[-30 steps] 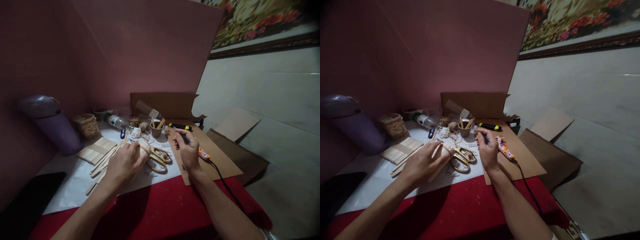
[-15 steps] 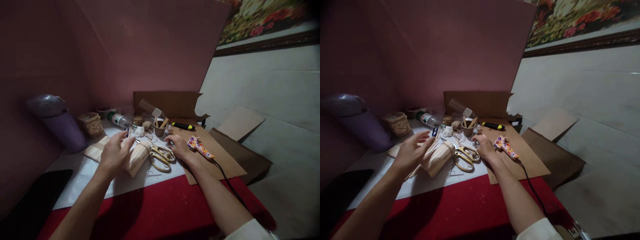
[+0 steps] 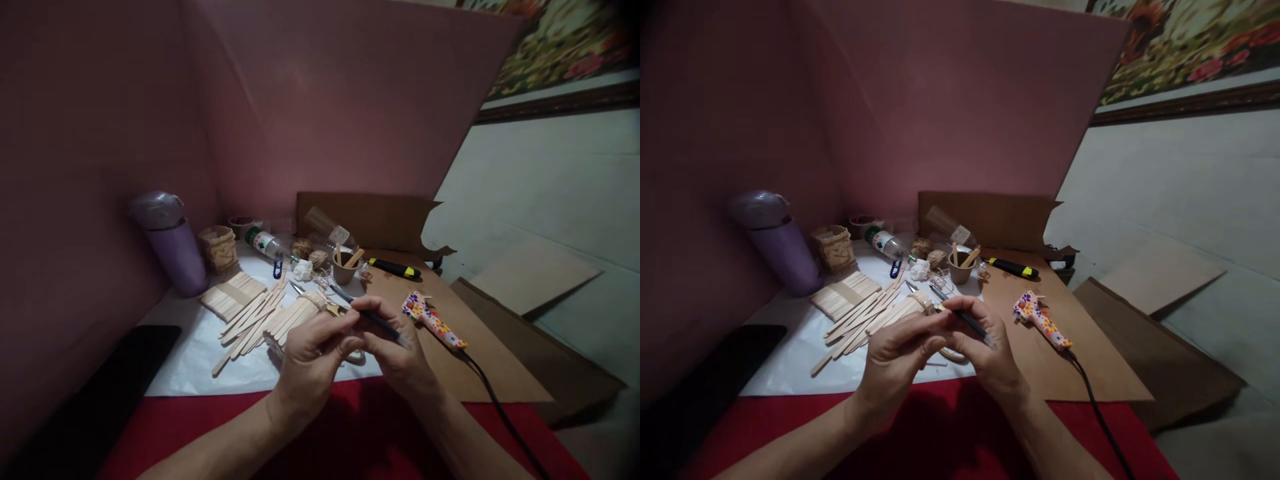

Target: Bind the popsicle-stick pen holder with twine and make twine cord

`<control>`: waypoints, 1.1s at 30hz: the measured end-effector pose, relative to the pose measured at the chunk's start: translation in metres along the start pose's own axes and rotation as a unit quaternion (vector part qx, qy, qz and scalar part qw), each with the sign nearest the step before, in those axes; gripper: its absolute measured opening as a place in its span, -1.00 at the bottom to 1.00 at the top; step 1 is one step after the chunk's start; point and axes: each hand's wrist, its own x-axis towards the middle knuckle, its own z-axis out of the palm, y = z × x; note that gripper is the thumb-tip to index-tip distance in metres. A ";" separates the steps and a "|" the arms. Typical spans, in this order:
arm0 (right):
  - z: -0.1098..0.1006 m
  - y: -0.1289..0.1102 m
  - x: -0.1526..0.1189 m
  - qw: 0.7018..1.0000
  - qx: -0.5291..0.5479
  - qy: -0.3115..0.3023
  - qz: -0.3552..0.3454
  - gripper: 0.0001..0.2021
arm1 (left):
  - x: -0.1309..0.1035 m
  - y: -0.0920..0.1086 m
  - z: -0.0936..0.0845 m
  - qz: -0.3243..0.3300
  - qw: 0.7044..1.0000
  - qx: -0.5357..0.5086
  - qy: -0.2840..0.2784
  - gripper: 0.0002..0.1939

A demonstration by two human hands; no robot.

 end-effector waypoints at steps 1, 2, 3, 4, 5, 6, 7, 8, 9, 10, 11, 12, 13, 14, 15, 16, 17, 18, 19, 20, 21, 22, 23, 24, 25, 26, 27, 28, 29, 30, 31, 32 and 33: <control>-0.001 0.003 0.000 1.000 0.024 0.004 0.006 -0.69 | 0.000 0.000 0.000 -0.037 0.999 -0.034 0.001 -0.75; -0.001 0.005 0.001 0.999 0.044 0.006 0.008 -0.69 | 0.001 -0.001 0.000 -0.072 0.995 -0.065 0.000 -0.75; -0.002 0.006 0.002 0.998 0.058 0.004 0.008 -0.70 | 0.001 -0.001 0.000 -0.097 0.991 -0.087 0.000 -0.76; -0.001 0.007 0.003 0.998 0.065 -0.002 0.004 -0.71 | 0.001 -0.001 0.000 -0.108 0.989 -0.097 -0.001 -0.78; -0.001 0.006 0.003 0.998 0.063 -0.007 -0.005 -0.73 | 0.001 -0.001 0.000 -0.105 0.990 -0.097 -0.001 -0.82; 0.000 0.005 0.003 0.999 0.049 -0.005 -0.020 -0.75 | 0.000 -0.001 0.001 -0.093 0.992 -0.089 -0.001 -0.87; 0.001 0.003 0.003 0.999 0.024 0.006 -0.041 -0.78 | -0.001 -0.001 0.001 -0.076 0.994 -0.078 -0.002 -0.91; 0.002 0.001 0.002 0.997 -0.006 0.030 -0.070 -0.81 | -0.002 -0.002 0.002 -0.058 0.996 -0.067 -0.004 -0.93; 0.002 -0.001 0.002 0.992 -0.035 0.060 -0.101 -0.82 | -0.003 -0.002 0.002 -0.043 0.997 -0.056 -0.007 -0.94; 0.003 -0.003 0.001 0.985 -0.056 0.093 -0.132 -0.82 | -0.004 -0.003 0.003 -0.035 0.998 -0.045 -0.012 -0.94; 0.003 -0.005 0.000 0.978 -0.065 0.121 -0.158 -0.81 | -0.005 -0.003 0.003 -0.037 0.999 -0.032 -0.018 -0.93; 0.002 -0.007 -0.001 0.971 -0.064 0.143 -0.180 -0.79 | -0.005 -0.004 0.003 -0.046 0.998 -0.017 -0.029 -0.92; 0.002 -0.009 -0.002 0.966 -0.054 0.159 -0.198 -0.77 | -0.005 -0.005 0.003 -0.058 0.998 -0.001 -0.038 -0.90; 0.002 -0.011 -0.002 0.961 -0.041 0.172 -0.211 -0.75 | -0.005 -0.006 0.002 -0.069 0.996 0.015 -0.046 -0.89; 0.002 -0.012 -0.003 0.957 -0.029 0.183 -0.221 -0.74 | -0.004 -0.007 0.002 -0.077 0.995 0.029 -0.050 -0.88; 0.002 -0.013 -0.004 0.954 -0.019 0.194 -0.229 -0.73 | -0.003 -0.009 0.002 -0.080 0.995 0.041 -0.052 -0.87; 0.002 -0.014 -0.004 0.951 -0.013 0.201 -0.233 -0.72 | -0.003 -0.011 0.001 -0.080 0.994 0.052 -0.050 -0.86; 0.001 -0.015 -0.005 0.951 -0.012 0.205 -0.232 -0.73 | -0.002 -0.013 0.000 -0.078 0.994 0.062 -0.047 -0.86; 0.001 -0.015 -0.006 0.952 -0.014 0.205 -0.229 -0.73 | -0.001 -0.014 0.000 -0.076 0.993 0.072 -0.045 -0.85; 0.001 -0.015 -0.006 0.953 -0.020 0.201 -0.225 -0.74 | 0.000 -0.016 -0.001 -0.073 0.993 0.081 -0.043 -0.85; 0.001 -0.015 -0.007 0.955 -0.028 0.196 -0.222 -0.75 | 0.000 -0.018 -0.001 -0.067 0.993 0.090 -0.040 -0.84; 0.001 -0.015 -0.008 0.955 -0.033 0.193 -0.221 -0.76 | 0.000 -0.019 -0.002 -0.060 0.992 0.101 -0.039 -0.84; 0.001 -0.015 -0.008 0.955 -0.037 0.190 -0.223 -0.77 | 0.000 -0.020 -0.002 -0.053 0.991 0.113 -0.039 -0.83; 0.001 -0.015 -0.009 0.955 -0.038 0.189 -0.227 -0.77 | 0.000 -0.020 -0.003 -0.047 0.990 0.124 -0.040 -0.82; 0.002 -0.015 -0.009 0.954 -0.036 0.189 -0.231 -0.77 | 0.000 -0.021 -0.003 -0.042 0.989 0.135 -0.041 -0.82; 0.002 -0.016 -0.009 0.954 -0.033 0.189 -0.232 -0.76 | 0.000 -0.020 -0.003 -0.037 0.988 0.143 -0.044 -0.81; 0.002 -0.016 -0.010 0.954 -0.030 0.189 -0.231 -0.76 | 0.000 -0.020 -0.003 -0.035 0.987 0.148 -0.046 -0.81; 0.003 -0.016 -0.010 0.955 -0.029 0.190 -0.226 -0.75 | -0.001 -0.020 -0.003 -0.032 0.987 0.150 -0.047 -0.81; 0.003 -0.016 -0.010 0.957 -0.027 0.192 -0.217 -0.76 | 0.000 -0.019 -0.003 -0.030 0.987 0.150 -0.047 -0.82; 0.003 -0.016 -0.010 0.959 -0.026 0.194 -0.207 -0.76 | 0.000 -0.019 -0.002 -0.028 0.988 0.148 -0.047 -0.83; 0.003 -0.016 -0.011 0.961 -0.025 0.195 -0.196 -0.76 | 0.000 -0.018 -0.002 -0.027 0.988 0.143 -0.046 -0.84; 0.003 -0.016 -0.011 0.962 -0.024 0.197 -0.187 -0.76 | 0.000 -0.018 -0.002 -0.025 0.989 0.135 -0.045 -0.84; 0.003 -0.016 -0.011 0.963 -0.022 0.198 -0.182 -0.76 | 0.000 -0.018 -0.002 -0.025 0.990 0.127 -0.046 -0.84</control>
